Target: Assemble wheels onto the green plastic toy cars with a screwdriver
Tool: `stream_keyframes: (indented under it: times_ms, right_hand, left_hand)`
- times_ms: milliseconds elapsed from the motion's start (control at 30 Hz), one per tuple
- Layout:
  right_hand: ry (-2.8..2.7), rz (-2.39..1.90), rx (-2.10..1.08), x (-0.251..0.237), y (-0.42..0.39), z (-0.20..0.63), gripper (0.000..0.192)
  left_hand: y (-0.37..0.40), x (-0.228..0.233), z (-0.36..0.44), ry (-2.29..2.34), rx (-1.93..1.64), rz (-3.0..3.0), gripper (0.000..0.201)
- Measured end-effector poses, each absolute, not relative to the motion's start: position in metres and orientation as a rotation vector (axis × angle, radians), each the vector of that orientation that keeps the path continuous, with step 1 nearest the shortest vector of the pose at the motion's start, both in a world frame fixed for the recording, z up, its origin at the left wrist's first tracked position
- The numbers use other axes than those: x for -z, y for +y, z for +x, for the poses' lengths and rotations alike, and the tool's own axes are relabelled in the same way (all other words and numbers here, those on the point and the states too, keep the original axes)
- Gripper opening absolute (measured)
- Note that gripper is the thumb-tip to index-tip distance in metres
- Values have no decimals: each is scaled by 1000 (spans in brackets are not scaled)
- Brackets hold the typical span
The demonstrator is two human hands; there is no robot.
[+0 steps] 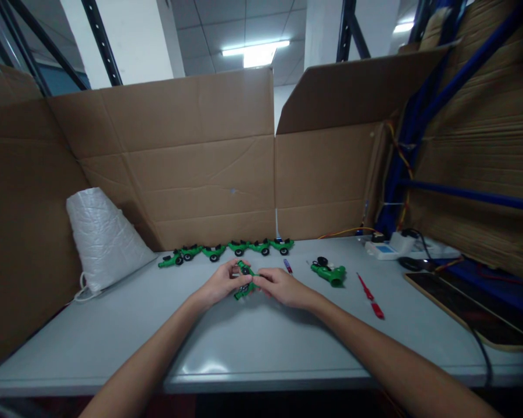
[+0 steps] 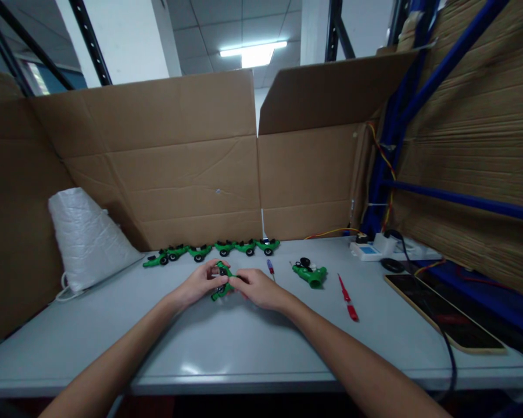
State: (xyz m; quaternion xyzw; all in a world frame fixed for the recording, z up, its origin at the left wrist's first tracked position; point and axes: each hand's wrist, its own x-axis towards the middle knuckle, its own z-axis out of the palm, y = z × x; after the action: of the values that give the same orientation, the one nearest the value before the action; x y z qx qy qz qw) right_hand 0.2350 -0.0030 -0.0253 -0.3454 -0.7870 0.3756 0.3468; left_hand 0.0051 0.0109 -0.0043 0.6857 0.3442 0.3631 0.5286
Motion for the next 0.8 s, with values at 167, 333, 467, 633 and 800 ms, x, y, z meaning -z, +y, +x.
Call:
stream_keyframes:
  times_ms: [167,333,467,633,800]
  right_hand:
    - [-2079,-883,-834,21,-4,236,39]
    - [-2151,-906,-641,15,-8,238,23]
    - [-2198,-868,-495,11,-12,240,16]
    - [-2187,-852,-432,9,-16,241,28]
    - [-2243,-862,-395,7,-21,241,25]
  left_hand:
    - [15,13,4,821,-954,1503,71]
    - [15,16,7,803,-929,1478,66]
    - [16,16,7,821,-937,1473,66]
    - [18,13,5,855,-949,1521,68]
    - [19,12,4,971,-1022,1515,80]
